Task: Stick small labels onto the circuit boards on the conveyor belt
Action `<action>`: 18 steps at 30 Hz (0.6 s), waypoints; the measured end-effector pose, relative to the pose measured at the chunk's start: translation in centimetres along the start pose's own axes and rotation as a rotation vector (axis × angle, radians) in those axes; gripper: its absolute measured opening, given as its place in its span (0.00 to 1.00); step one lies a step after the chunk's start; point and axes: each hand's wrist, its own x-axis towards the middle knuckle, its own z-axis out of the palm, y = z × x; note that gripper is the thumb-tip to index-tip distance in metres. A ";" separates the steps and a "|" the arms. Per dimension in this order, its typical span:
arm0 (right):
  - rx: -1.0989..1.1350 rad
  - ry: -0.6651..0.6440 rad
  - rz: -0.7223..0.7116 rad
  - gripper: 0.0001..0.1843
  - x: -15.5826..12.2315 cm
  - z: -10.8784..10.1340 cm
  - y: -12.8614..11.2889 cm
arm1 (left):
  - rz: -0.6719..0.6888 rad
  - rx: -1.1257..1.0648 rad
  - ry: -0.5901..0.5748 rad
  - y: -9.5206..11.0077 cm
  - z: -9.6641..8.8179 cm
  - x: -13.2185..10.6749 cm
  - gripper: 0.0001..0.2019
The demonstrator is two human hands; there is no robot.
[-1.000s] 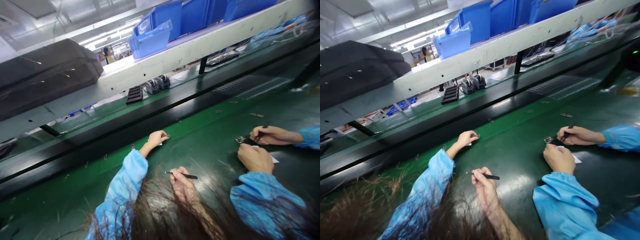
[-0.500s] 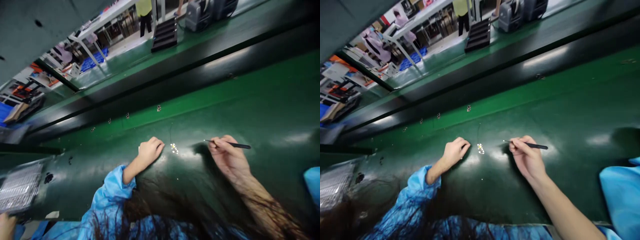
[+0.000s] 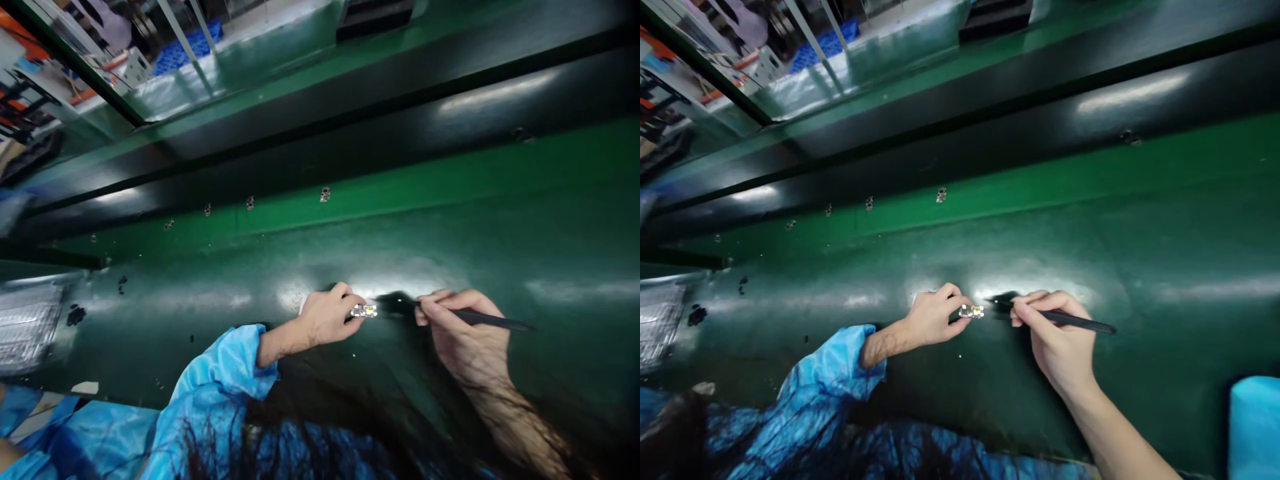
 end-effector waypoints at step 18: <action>-0.380 -0.040 -0.013 0.12 -3.4 0.8 -0.7 | 0.444 0.211 0.146 -0.4 0.2 -3.1 0.18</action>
